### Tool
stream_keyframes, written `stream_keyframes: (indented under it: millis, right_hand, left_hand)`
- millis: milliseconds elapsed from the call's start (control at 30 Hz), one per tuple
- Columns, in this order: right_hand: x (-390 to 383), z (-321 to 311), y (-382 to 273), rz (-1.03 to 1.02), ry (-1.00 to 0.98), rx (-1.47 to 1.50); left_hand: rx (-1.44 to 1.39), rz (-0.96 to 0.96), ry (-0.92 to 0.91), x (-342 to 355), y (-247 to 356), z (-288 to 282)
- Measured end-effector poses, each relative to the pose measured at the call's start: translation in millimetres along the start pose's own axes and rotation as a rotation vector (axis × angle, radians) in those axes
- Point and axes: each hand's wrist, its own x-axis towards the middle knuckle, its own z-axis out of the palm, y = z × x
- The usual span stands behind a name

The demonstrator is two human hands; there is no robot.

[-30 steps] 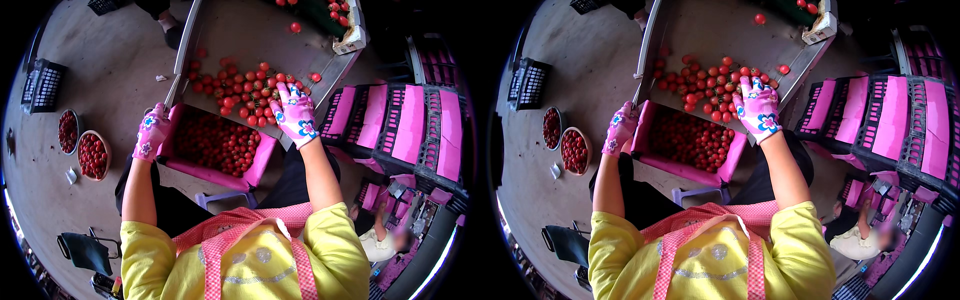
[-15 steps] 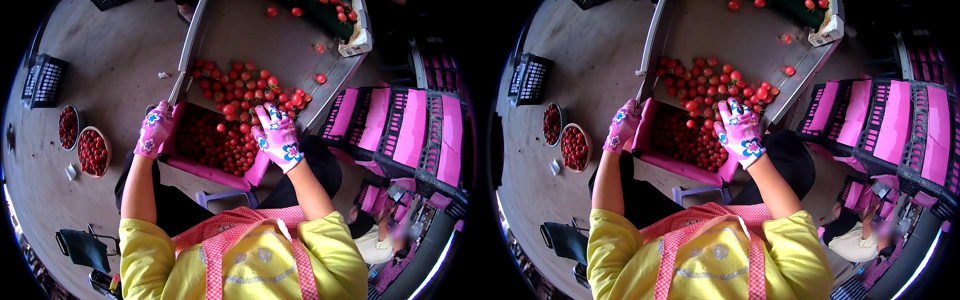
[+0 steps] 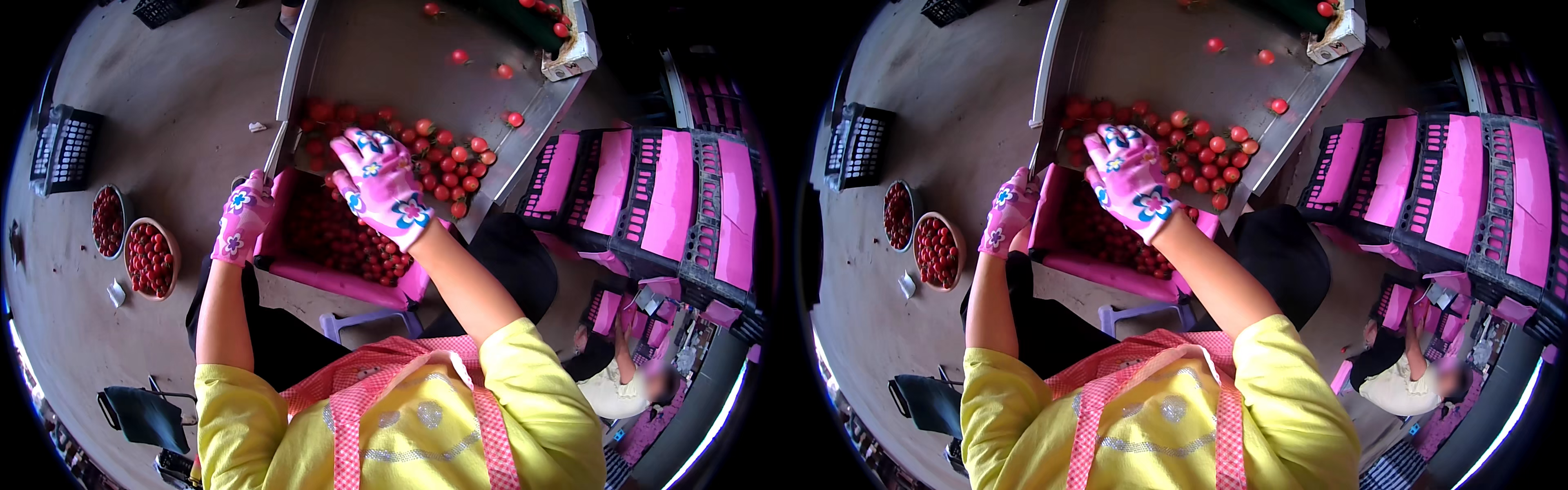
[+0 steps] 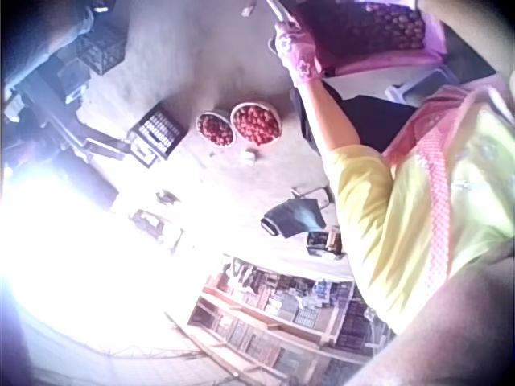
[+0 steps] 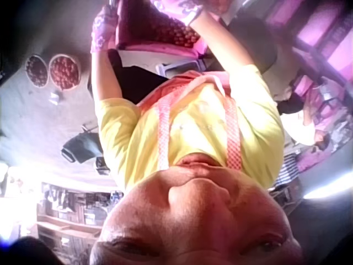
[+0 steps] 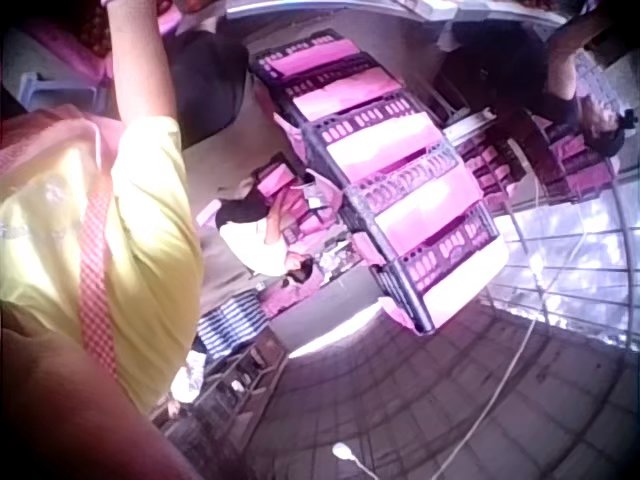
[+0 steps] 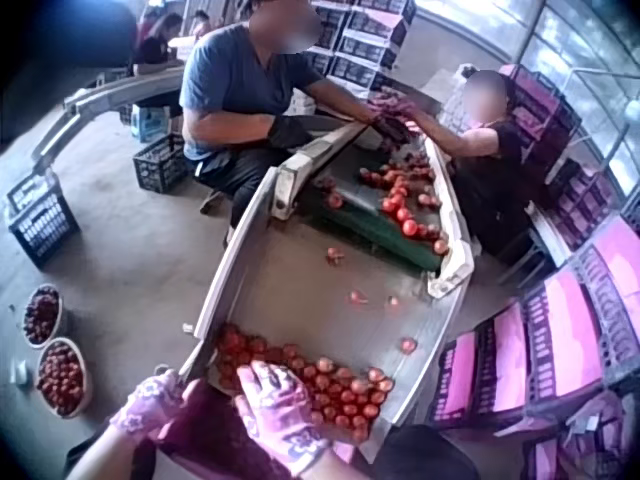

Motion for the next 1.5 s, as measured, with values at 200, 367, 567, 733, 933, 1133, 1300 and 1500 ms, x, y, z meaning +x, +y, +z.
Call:
stream_keyframes:
  millis: [200,367,567,733,933,1133,1300,1500]
  right_hand:
    - [21.5,29.8,-7.8,-0.013,-0.133,-0.25]
    - [-15.0,-4.6,-12.2,-0.079,-0.059,-0.025]
    - [-56.6,-70.7,70.2,0.178,-0.015,-0.447]
    - [-72.0,-53.2,47.5,0.286,-0.249,-0.483]
    - [-96.6,-63.9,36.9,0.123,-0.282,-0.32]
    - [-55.6,-93.9,92.6,0.199,-0.129,-0.633]
    - [-19.3,-99.1,128.5,0.313,-0.281,-0.894]
    - [-19.3,-93.3,117.5,0.395,-0.43,-0.688]
  left_hand:
    - [0.039,0.046,0.035,6.6,-15.3,11.9]
    - [0.02,0.064,0.046,3.8,-20.1,10.7]
    - [0.021,-0.007,-0.029,4.5,-1.9,2.0]
    - [0.022,-0.033,-0.039,4.5,-5.0,2.7]
    - [0.025,-0.044,-0.041,4.7,-5.0,1.0]
    - [0.029,-0.019,-0.041,5.7,-6.9,4.8]
    - [0.04,-0.009,-0.043,7.4,-10.1,7.6]
    - [0.055,-0.021,-0.05,6.8,-8.3,4.9]
